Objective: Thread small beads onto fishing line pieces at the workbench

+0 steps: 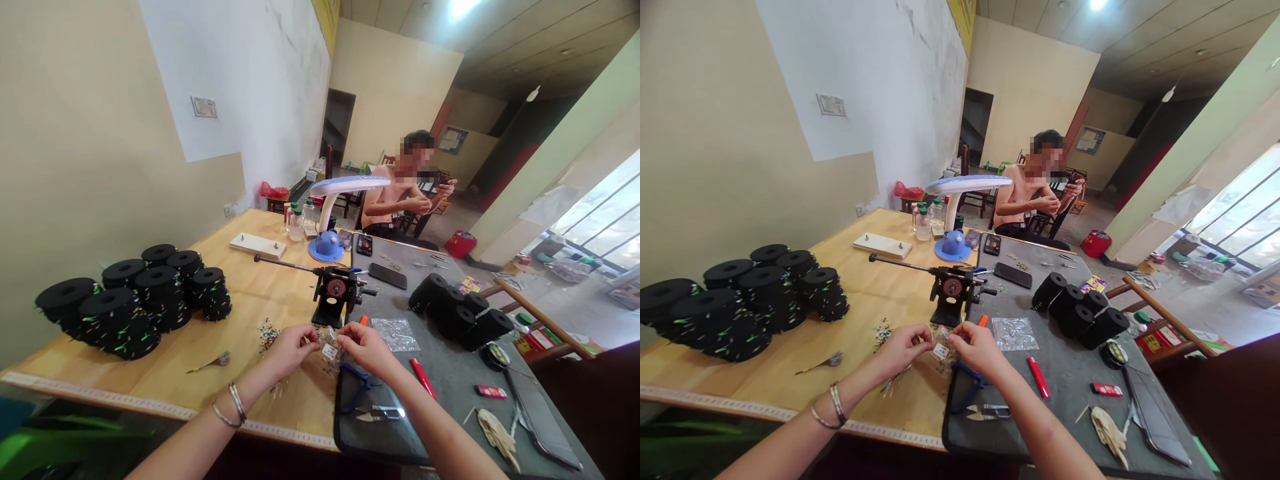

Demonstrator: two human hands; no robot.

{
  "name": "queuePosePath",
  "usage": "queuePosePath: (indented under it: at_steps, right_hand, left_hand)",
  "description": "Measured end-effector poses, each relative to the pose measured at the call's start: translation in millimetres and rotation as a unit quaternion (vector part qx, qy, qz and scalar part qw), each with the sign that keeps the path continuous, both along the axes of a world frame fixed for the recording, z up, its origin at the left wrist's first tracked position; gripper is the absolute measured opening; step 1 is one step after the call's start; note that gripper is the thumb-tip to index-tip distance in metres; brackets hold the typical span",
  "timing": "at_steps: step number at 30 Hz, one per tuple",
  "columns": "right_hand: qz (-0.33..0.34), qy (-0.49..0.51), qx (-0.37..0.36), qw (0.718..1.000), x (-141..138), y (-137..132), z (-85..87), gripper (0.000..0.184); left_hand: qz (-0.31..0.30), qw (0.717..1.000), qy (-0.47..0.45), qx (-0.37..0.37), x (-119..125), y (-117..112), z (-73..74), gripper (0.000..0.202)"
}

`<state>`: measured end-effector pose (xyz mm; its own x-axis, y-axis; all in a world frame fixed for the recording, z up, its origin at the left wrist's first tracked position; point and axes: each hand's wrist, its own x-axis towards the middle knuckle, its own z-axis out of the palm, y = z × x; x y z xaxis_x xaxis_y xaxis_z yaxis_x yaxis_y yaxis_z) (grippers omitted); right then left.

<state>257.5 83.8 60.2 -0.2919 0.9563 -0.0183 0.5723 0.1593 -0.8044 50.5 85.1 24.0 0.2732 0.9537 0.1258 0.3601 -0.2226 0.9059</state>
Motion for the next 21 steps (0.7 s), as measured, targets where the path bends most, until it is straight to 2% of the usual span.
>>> queuePosePath:
  at_steps: [3, 7, 13, 21]
  right_hand:
    - [-0.015, 0.060, -0.045, 0.997, 3.1, -3.2, -3.0, 0.019]
    - [-0.045, 0.105, -0.062, 0.991, 7.9, -8.5, -10.5, 0.019]
    - [-0.077, 0.087, -0.011, 0.993, 7.0, -14.2, -12.1, 0.017]
    - [-0.083, 0.049, 0.034, 0.995, 9.5, -14.4, -13.1, 0.013]
  left_hand:
    - [0.007, 1.000, -0.008, 0.002, -1.9, 0.5, -1.5, 0.012]
    - [0.015, 1.000, -0.009, 0.006, -4.6, -0.6, -1.2, 0.013]
    - [0.021, 1.000, 0.005, 0.017, -6.2, -2.9, -3.4, 0.012]
    - [0.035, 0.999, 0.015, 0.025, -8.5, -4.5, -6.6, 0.013]
